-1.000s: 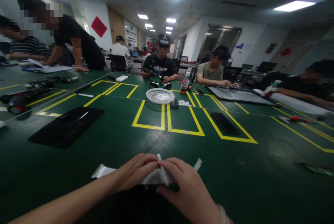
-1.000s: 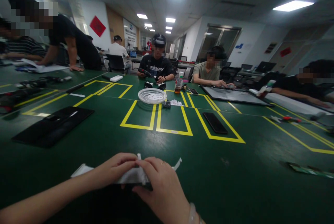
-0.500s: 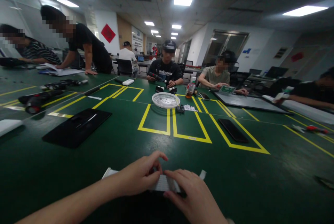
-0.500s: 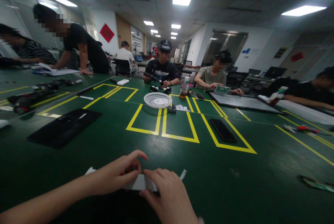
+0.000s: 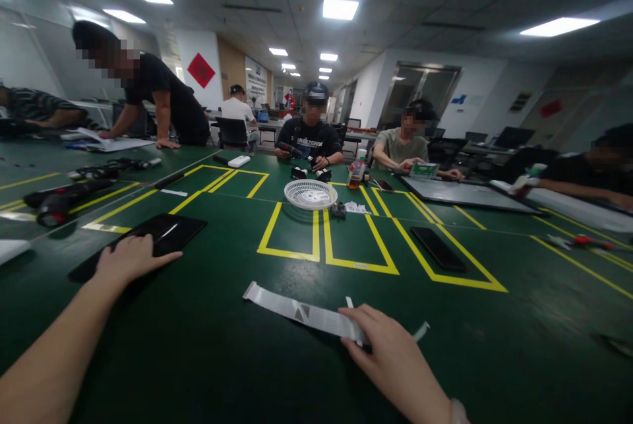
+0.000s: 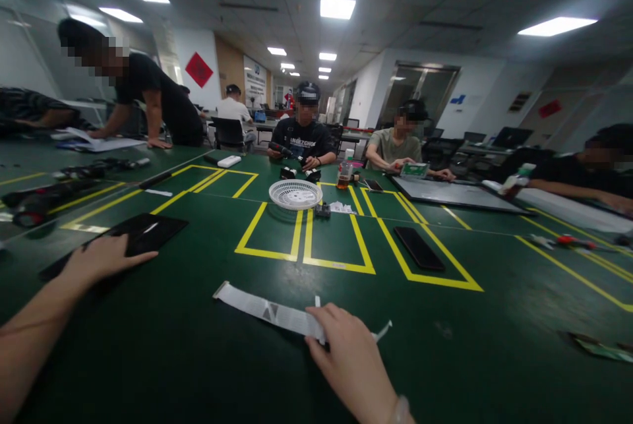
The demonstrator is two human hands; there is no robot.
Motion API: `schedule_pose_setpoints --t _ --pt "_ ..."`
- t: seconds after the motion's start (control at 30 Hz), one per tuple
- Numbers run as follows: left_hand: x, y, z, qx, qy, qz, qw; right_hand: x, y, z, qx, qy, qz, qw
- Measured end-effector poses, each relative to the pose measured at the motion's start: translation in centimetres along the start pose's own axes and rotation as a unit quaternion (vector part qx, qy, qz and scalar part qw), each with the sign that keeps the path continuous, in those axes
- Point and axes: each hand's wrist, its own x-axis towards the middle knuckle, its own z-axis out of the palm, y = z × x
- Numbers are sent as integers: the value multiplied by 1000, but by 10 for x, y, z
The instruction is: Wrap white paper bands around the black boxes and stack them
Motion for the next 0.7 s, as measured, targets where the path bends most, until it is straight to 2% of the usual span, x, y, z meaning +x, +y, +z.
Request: schedule_pose_setpoints --t 0.07,0.13,0.23,0.3,0.4,0.47,0.57,0.63,0.7 --pt "6 -17 7 32 3 -16 999 0 2 -1 -16 3 3 1000" --pt "10 -24 12 33 26 8 999 1 5 -2 -16 6 17 1000" --pt "11 -20 13 -14 52 23 998 3 14 -6 46 41 39 997" --pt "8 -8 8 -34 46 19 998 7 21 -9 138 84 46 986" --pt "-2 26 -2 -34 44 87 995 12 32 -14 307 164 72 935" --pt "-14 58 -5 -26 59 182 981 15 37 -16 394 201 104 891" --pt "-45 113 -1 -28 66 314 947 16 42 -19 455 263 146 838" --pt "-71 146 4 -41 35 384 922 17 43 -20 478 296 157 812" --pt "-97 174 9 -59 -14 444 894 16 43 -20 488 319 153 798"
